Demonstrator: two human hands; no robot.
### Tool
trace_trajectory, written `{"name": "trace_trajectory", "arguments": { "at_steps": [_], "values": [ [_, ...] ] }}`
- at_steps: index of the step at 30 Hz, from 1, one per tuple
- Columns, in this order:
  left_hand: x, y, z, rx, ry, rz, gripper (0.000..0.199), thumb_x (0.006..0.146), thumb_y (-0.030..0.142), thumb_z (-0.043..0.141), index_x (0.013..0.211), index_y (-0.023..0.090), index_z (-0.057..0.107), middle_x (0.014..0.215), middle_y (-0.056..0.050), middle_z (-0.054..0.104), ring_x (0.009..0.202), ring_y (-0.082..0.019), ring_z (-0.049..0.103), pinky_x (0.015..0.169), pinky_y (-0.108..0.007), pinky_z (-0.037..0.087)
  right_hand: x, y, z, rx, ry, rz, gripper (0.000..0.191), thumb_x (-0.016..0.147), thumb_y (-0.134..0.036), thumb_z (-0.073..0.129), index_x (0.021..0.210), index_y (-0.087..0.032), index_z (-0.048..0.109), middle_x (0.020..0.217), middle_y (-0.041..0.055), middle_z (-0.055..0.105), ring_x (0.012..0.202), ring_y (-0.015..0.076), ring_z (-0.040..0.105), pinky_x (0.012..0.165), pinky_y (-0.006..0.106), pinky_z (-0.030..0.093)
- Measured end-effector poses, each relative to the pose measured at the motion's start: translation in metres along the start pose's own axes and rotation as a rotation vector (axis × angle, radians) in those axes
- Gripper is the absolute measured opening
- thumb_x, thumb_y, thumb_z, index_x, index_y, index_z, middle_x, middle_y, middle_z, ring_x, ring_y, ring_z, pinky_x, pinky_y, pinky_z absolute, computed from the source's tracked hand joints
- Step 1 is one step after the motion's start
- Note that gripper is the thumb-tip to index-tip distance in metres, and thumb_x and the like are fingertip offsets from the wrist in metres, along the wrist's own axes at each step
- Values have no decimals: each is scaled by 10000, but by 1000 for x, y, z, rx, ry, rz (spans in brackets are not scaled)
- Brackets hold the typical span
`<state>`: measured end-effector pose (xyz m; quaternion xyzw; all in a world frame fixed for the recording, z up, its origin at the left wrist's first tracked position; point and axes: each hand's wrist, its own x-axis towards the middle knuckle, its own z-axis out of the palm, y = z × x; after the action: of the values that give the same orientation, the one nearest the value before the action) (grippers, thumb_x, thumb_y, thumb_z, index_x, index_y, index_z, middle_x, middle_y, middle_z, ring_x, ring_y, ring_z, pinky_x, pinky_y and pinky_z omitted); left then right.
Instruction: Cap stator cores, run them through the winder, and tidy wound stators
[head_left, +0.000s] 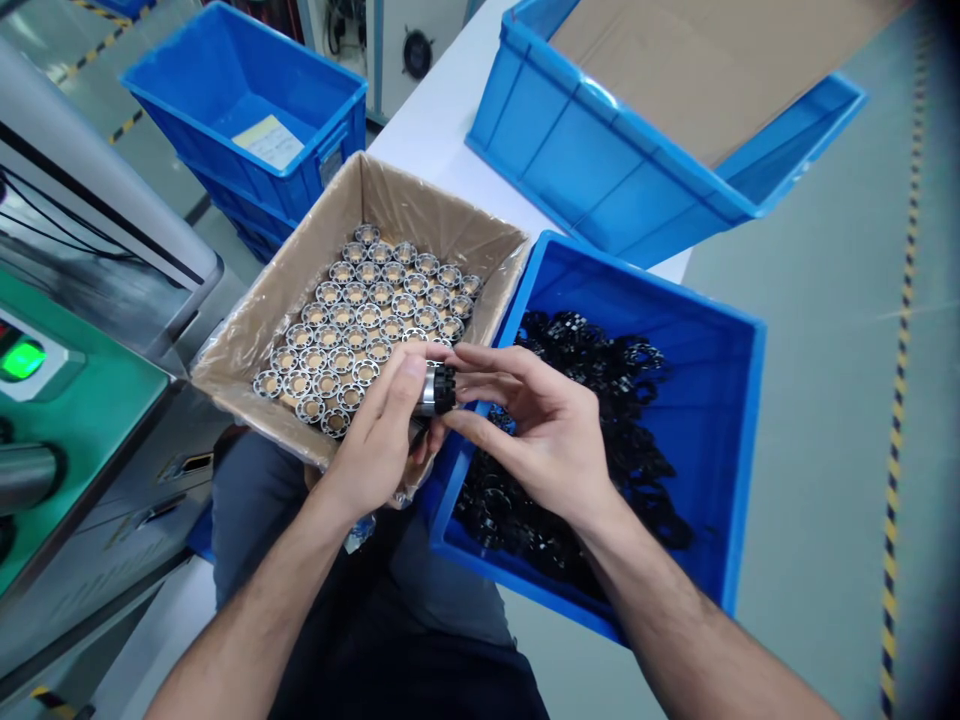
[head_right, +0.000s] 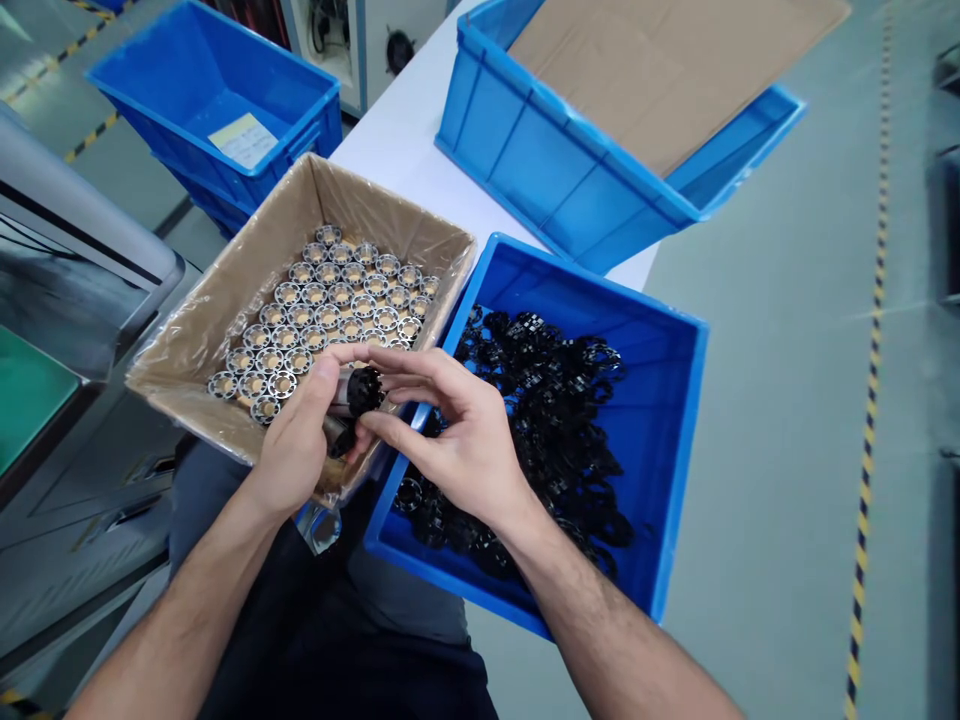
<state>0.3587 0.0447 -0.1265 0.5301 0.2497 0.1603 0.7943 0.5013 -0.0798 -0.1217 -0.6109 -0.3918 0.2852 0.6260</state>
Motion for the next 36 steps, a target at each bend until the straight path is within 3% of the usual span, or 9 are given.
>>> {"name": "trace_trajectory", "arguments": {
  "at_steps": [4, 7, 9, 13, 19, 23, 29, 36],
  "values": [
    [1, -2, 0, -22, 38, -16, 577, 1180, 786, 521, 1314, 267, 734, 705, 14, 635, 572, -144, 575, 515, -243, 501, 1, 0, 0, -11, -15, -41, 464, 914, -138, 1010, 1313, -360, 926, 1293, 23, 895, 1184, 202, 853, 979, 305, 758],
    [1, -4, 0, -10, 41, -10, 580, 1167, 797, 545, 1291, 269, 750, 713, 12, 639, 573, -141, 576, 510, -241, 491, 0, 0, 1, 46, -16, -15, 435, 889, -141, 1027, 1252, -365, 946, 1426, 38, 857, 1292, 234, 848, 995, 329, 779],
    [0, -5, 0, 1, 48, -13, 597, 1154, 813, 556, 1270, 264, 758, 707, 13, 630, 564, -137, 567, 499, -239, 478, 0, 0, 1, 81, 4, 16, 438, 869, -147, 1046, 1225, -385, 952, 1435, 27, 847, 1264, 224, 860, 996, 326, 781],
    [1, -5, 0, 27, 64, -43, 635, 1134, 844, 565, 1270, 256, 762, 669, 15, 613, 556, -147, 569, 485, -245, 472, 1, 1, -1, 11, 8, -41, 434, 891, -144, 1032, 1223, -412, 951, 1274, 1, 897, 1219, 199, 856, 1033, 321, 744],
    [1, -5, 0, 54, 57, -70, 654, 1130, 858, 552, 1287, 259, 761, 645, 8, 637, 520, -155, 568, 452, -251, 460, 1, 2, -5, -93, -21, -132, 431, 900, -123, 1018, 1224, -399, 949, 1296, 11, 905, 1236, 235, 860, 1095, 397, 700],
    [1, -5, -1, 92, 50, -113, 667, 1131, 880, 512, 1240, 267, 752, 644, 7, 638, 519, -159, 565, 464, -261, 468, -1, 2, -2, -106, 18, -150, 477, 850, -130, 1065, 1221, -407, 947, 1258, -9, 919, 1178, 221, 860, 1048, 381, 693],
    [2, 1, -2, 25, -59, -104, 679, 1145, 864, 501, 961, 231, 665, 675, -11, 660, 538, -141, 572, 528, -276, 477, 4, -5, -6, -155, 1, -175, 406, 867, -140, 1055, 1190, -363, 951, 1235, 5, 924, 1140, 228, 860, 1024, 388, 701],
    [3, -4, -3, 29, -96, -96, 659, 1177, 817, 477, 1033, 216, 704, 711, -15, 662, 562, -139, 577, 516, -257, 489, 5, -8, -8, -150, -28, -243, 344, 899, -136, 1015, 1178, -326, 950, 1223, 34, 917, 1068, 228, 859, 915, 378, 721]
  ]
}}
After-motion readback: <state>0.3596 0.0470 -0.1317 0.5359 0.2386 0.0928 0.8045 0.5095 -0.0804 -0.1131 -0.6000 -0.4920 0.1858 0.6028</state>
